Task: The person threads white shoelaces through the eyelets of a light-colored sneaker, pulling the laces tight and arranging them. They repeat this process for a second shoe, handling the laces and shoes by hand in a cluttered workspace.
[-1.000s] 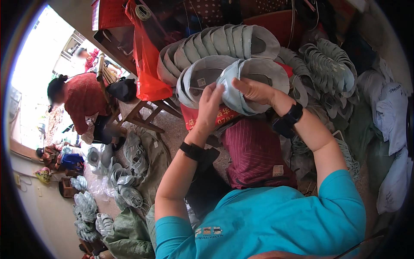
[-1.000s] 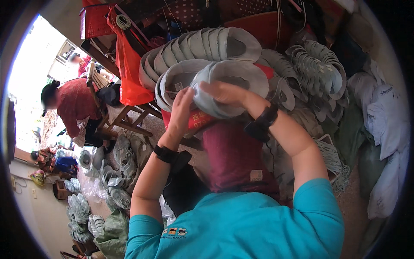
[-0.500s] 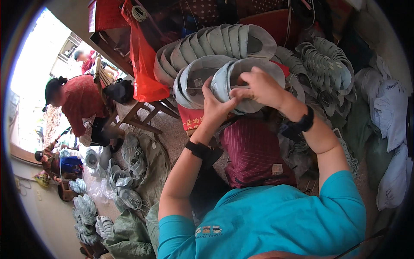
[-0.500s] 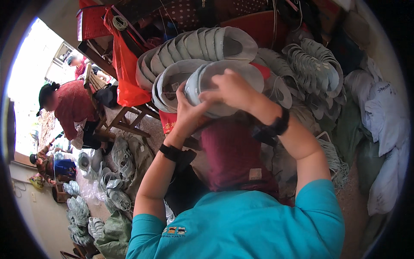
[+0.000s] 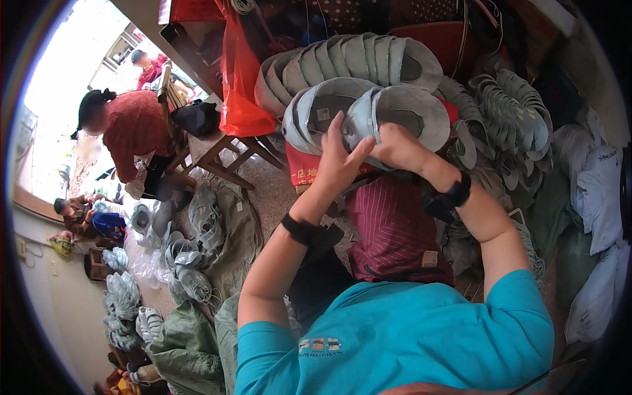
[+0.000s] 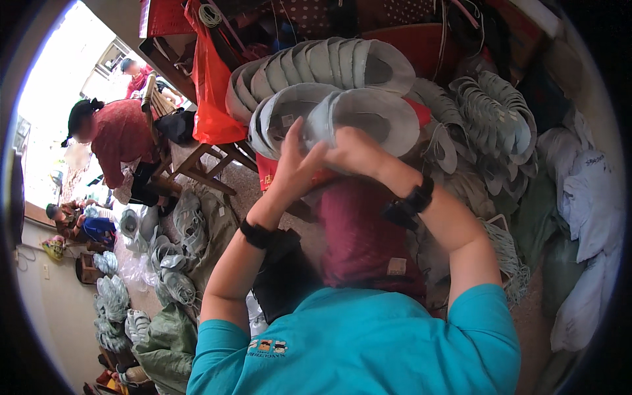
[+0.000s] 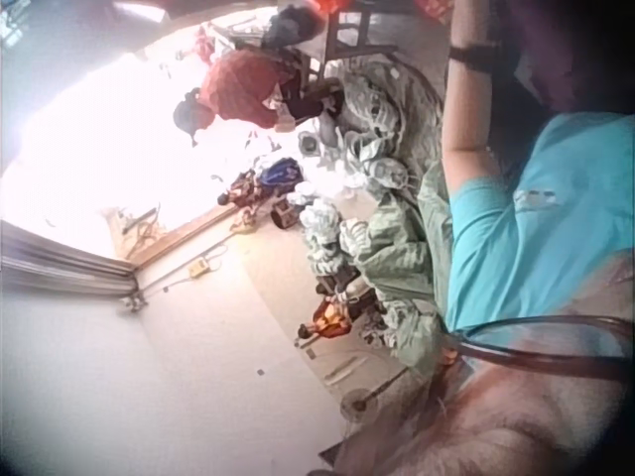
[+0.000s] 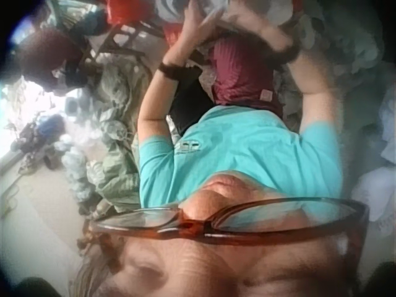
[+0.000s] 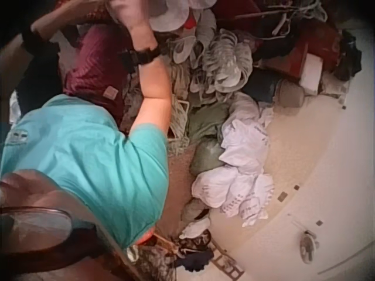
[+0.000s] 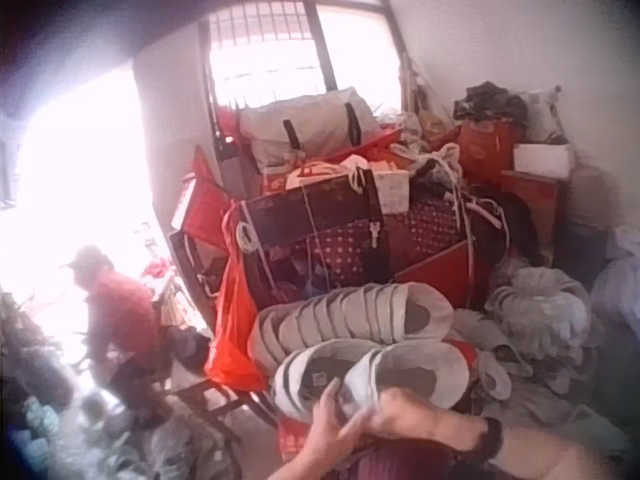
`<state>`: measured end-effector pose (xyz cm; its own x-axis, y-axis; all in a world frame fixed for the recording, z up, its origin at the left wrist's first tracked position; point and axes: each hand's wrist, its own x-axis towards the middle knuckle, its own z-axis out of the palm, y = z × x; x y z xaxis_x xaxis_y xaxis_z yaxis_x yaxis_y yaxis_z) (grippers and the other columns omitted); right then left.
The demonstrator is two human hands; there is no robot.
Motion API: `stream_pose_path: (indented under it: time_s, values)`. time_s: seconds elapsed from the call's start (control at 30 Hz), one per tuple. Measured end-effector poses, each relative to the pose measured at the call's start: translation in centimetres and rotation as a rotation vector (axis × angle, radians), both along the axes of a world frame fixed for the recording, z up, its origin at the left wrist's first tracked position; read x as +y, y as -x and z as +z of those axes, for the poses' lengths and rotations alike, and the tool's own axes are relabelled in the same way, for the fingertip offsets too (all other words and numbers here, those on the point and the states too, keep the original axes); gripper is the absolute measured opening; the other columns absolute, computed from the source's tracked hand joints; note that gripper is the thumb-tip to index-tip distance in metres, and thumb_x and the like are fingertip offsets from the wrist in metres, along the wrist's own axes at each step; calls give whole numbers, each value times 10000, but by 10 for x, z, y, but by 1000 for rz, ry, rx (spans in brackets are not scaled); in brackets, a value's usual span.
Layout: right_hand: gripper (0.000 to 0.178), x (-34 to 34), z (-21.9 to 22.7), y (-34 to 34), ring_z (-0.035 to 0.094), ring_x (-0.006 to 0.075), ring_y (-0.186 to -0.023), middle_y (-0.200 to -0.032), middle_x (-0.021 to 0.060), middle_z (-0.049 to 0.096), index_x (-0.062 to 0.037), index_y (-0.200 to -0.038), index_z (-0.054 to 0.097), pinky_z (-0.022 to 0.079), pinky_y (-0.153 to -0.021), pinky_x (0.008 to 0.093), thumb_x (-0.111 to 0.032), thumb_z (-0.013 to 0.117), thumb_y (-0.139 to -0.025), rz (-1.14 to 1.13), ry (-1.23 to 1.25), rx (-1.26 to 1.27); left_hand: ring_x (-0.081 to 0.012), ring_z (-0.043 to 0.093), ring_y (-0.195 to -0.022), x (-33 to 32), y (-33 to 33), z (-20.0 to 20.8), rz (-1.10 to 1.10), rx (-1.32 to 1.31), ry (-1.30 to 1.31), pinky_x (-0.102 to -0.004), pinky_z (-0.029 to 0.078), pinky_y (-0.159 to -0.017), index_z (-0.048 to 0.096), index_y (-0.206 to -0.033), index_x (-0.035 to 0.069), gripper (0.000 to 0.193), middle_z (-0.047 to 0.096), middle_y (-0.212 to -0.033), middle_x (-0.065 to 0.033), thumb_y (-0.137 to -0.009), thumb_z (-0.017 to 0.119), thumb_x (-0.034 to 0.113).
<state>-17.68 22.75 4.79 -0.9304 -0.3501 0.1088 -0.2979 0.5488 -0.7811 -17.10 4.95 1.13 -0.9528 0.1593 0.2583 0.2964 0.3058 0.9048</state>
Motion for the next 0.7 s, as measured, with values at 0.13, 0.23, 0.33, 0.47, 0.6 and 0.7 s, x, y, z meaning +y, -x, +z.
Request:
stream_pose_path:
  time_s: [0.13,0.23,0.33,0.47,0.6,0.7]
  values:
    - [382,-18,9,4,663,418,-865,-886,261,678,9,-995,682,519,-775,441,-332,659,-826,-117,-54,116,-250,581,-1027,-48,-19,12,141,-35,-129,-326,475,-894,458,-1359,-5,601,488,-1243,-183,-878,717,245]
    - [380,-38,20,0,666,423,-844,-877,259,680,25,-986,673,526,-768,458,-321,662,-829,-192,-110,224,-236,571,-1008,-88,-3,-2,518,292,91,-336,471,-879,466,-1348,-9,622,507,-1201,-186,-860,737,264]
    - [353,-65,22,4,666,421,-819,-844,247,676,26,-863,670,532,-751,485,-324,628,-833,-216,-226,308,-276,559,-1095,-101,23,-12,600,171,17,-362,452,-946,440,-1363,-44,717,504,-1251,-221,-828,770,299]
    - [327,-83,17,14,660,421,-819,-858,236,675,14,-821,657,527,-762,500,-306,591,-836,-183,-326,318,-365,424,-1322,-89,39,-32,239,-11,-166,-378,354,-1090,327,-1416,-120,966,384,-1423,-300,-754,820,381]
    - [307,-74,26,29,653,428,-823,-854,250,667,12,-828,657,515,-773,500,-290,603,-832,-116,-274,345,-349,487,-1260,-81,38,-32,366,-18,-36,-379,387,-1066,273,-1426,-131,1036,449,-1374,-298,-722,843,372]
    - [295,-61,50,32,647,436,-813,-828,262,653,13,-824,652,510,-752,502,-281,623,-826,-125,-172,342,-343,501,-1242,-87,35,-30,333,-69,-98,-374,405,-1047,301,-1417,-117,1012,456,-1368,-283,-718,845,371]
